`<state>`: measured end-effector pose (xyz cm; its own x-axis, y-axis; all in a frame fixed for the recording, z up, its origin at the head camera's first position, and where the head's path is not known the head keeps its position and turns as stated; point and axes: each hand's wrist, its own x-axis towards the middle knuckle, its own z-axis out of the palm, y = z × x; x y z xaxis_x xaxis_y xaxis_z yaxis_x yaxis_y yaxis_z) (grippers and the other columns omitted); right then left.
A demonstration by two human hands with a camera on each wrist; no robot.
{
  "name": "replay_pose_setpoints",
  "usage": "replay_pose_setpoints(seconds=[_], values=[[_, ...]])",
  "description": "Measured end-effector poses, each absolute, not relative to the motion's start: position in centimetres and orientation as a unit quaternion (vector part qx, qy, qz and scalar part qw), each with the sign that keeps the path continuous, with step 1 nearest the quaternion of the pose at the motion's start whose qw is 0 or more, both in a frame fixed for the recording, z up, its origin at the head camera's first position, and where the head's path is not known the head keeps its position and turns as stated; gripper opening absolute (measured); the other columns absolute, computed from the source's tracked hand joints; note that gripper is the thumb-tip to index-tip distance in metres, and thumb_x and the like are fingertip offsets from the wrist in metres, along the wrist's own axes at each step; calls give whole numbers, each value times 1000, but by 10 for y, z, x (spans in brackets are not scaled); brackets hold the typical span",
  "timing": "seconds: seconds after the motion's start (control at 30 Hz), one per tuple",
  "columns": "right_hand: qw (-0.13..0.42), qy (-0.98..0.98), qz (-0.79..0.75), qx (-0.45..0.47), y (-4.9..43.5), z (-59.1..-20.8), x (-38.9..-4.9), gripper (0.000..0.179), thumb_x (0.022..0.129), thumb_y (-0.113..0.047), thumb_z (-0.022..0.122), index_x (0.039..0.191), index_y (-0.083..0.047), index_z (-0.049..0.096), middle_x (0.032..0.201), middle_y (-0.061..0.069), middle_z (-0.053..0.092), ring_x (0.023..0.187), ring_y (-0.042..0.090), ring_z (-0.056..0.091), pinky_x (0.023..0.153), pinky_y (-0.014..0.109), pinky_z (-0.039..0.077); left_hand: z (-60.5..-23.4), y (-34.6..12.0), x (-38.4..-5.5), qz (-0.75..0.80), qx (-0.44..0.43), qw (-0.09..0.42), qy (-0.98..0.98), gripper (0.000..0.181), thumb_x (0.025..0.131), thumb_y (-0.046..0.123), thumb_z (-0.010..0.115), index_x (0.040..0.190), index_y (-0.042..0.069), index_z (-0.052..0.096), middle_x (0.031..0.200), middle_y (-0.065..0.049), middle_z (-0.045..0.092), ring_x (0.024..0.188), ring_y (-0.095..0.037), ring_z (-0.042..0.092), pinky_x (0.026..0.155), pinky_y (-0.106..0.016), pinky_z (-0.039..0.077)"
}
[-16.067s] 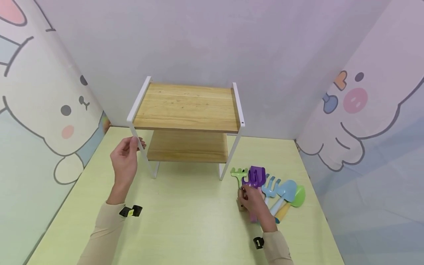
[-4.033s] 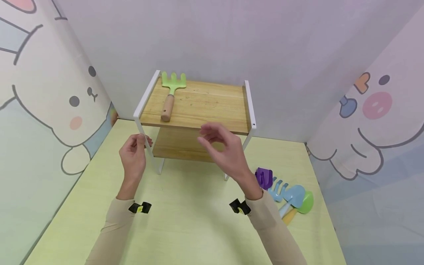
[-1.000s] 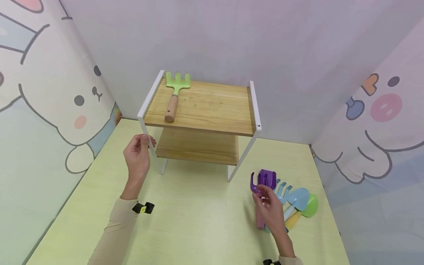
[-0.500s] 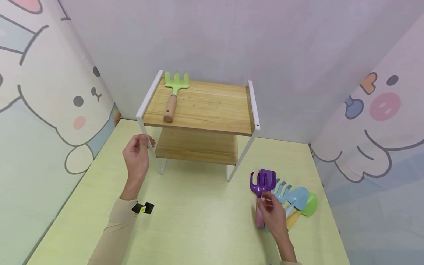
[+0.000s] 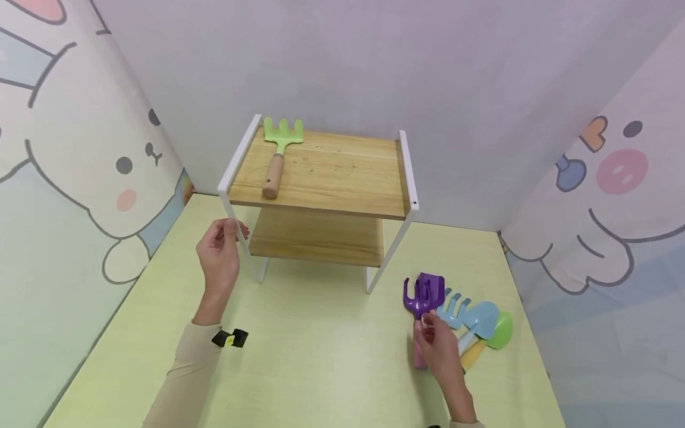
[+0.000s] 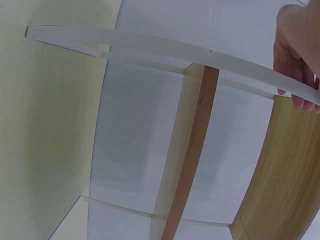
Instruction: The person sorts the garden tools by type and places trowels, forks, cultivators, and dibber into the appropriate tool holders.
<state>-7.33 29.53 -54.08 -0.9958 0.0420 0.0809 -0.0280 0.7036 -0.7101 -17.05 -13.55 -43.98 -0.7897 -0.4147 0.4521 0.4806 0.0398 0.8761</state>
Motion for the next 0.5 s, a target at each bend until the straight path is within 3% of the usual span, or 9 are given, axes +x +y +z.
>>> replay_pose_setpoints(seconds=[0.1, 0.33, 0.5], values=[[15, -932, 363, -15, 293, -535, -74, 36, 95, -1, 71, 126, 14, 59, 118, 32, 66, 100, 41, 70, 83, 41, 60, -441, -136, -171, -695, -31, 324, -641, 24, 107, 5, 54, 100, -15, 63, 90, -31, 65, 81, -22, 66, 80, -30, 52], [-27, -945, 326, -24, 288, -529, -75, 39, 93, -1, 71, 126, 18, 58, 114, 34, 66, 99, 43, 70, 85, 47, 59, -442, -136, -173, -698, -35, 323, -637, 24, 107, 6, 54, 100, -16, 62, 87, -4, 70, 80, -16, 66, 80, -27, 51], [-56, -947, 316, -12, 285, -533, -78, 36, 92, -1, 70, 122, 17, 60, 107, 30, 69, 95, 41, 70, 84, 50, 58, -442, -136, -172, -695, -26, 325, -641, 24, 107, 5, 53, 99, -16, 63, 86, -18, 68, 80, -22, 66, 79, -25, 52]])
